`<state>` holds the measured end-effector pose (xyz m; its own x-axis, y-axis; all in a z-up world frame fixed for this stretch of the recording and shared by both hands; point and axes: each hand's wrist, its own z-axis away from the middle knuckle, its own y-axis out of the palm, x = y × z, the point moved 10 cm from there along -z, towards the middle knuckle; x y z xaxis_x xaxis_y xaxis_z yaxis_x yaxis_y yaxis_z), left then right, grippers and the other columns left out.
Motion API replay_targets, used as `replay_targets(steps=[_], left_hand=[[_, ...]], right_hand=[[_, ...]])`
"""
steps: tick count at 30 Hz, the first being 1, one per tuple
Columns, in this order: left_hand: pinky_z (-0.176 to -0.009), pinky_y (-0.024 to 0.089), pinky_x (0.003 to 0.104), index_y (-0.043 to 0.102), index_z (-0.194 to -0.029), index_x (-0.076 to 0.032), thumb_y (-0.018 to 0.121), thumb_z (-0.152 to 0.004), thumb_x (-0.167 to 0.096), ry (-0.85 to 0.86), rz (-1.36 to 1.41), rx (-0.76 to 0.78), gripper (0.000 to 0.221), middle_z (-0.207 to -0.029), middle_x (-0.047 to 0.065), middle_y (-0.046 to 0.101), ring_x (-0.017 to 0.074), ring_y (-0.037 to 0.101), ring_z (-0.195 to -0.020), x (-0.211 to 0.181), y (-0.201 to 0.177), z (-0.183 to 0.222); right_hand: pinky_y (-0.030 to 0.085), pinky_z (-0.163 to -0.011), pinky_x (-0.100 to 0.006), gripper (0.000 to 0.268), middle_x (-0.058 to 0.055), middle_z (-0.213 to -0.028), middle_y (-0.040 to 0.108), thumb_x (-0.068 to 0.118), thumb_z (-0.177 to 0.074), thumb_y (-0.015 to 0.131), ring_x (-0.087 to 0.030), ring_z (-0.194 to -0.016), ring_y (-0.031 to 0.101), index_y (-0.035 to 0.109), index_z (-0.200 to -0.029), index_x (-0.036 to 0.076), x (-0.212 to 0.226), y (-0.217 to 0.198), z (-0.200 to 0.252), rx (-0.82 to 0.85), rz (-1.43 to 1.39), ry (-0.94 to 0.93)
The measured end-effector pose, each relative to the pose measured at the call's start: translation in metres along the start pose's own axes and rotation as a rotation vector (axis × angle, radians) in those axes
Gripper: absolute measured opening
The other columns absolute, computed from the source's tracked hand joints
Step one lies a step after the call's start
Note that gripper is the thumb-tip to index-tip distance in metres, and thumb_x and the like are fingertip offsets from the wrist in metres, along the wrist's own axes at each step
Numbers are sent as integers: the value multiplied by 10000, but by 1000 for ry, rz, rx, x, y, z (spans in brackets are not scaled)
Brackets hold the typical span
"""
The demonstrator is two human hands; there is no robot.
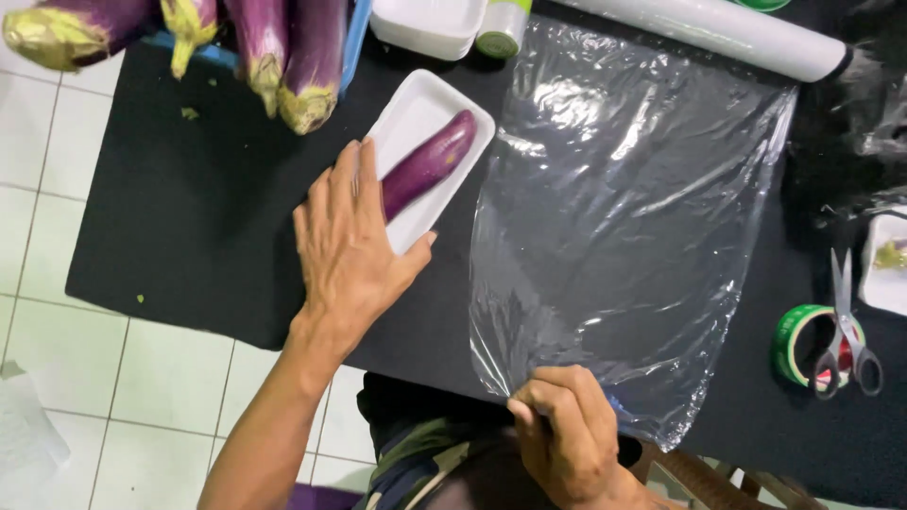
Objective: The person wraps individual eggplants in plastic film and secures them with labeled tape. Using scissors, the person cuts the plastic film and green vegetable tape to package each eggplant on a white foam tray.
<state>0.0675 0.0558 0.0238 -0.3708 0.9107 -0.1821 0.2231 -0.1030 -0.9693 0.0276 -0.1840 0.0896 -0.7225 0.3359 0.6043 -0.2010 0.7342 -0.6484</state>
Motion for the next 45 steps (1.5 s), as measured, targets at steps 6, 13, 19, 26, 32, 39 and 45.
replay_targets(steps=[6, 13, 19, 26, 32, 39, 45], left_hand=[[-1054, 397, 507, 459, -1498, -56, 846, -602, -419, 233, 88, 220, 1041, -1607, 138, 439, 349, 468, -1370, 9, -7, 27], [-1051, 404, 513, 486, -1440, -39, 851, -538, -348, 697, 192, 262, 1021, -1559, 168, 482, 360, 493, -1356, -106, 2, 25], [-1014, 450, 499, 504, -1412, -31, 830, -487, -380, 920, 243, 210, 1041, -1519, 207, 506, 371, 537, -1305, -190, 18, 9], [-1036, 425, 538, 494, -1436, -39, 917, -526, -445, 996, 352, 254, 1082, -1530, 212, 498, 407, 524, -1329, -236, 35, 6], [-1042, 440, 566, 445, -1469, -1, 871, -592, -391, 1040, 413, 160, 1050, -1537, 251, 483, 446, 534, -1332, -247, 32, 13], [-1230, 300, 564, 455, -1450, 53, 565, -850, -22, 634, 473, 271, 615, -1586, 260, 389, 460, 287, -1531, -157, 2, 10], [-639, 611, 271, 611, -1372, 12, 482, -800, -648, -414, 1271, 743, 883, -1121, 194, 786, 187, 748, -830, -82, 45, 31]], right_hand=[[501, -642, -251, 216, -61, -735, 585, 68, -946, 524, -138, -628, 611, 540, -731, 72, 18, -71, -27, -342, 75, 303], [518, -675, -249, 116, 26, -805, 666, 142, -883, 638, -38, -662, 659, 611, -774, 168, 19, -86, -26, -239, 142, 63], [481, -669, -225, 195, 25, -888, 679, 107, -992, 519, -50, -691, 677, 673, -888, 167, 26, -83, -22, -198, 150, -146], [472, -738, -283, 185, -51, -1040, 681, 34, -1056, 473, -132, -845, 686, 645, -1027, 96, 21, -61, -6, -18, 63, -108], [408, -690, -319, 146, -44, -1031, 650, 45, -1079, 492, -141, -775, 599, 612, -1017, 102, 16, -43, -3, 50, 43, -41], [423, -671, -279, 238, -27, -950, 651, 96, -1090, 404, -118, -692, 582, 598, -954, 107, 15, -47, -16, -21, 85, -79], [409, -627, -305, 93, -95, -924, 676, 64, -1052, 562, -174, -638, 532, 579, -961, 71, 17, -15, -11, 42, 136, -187]])
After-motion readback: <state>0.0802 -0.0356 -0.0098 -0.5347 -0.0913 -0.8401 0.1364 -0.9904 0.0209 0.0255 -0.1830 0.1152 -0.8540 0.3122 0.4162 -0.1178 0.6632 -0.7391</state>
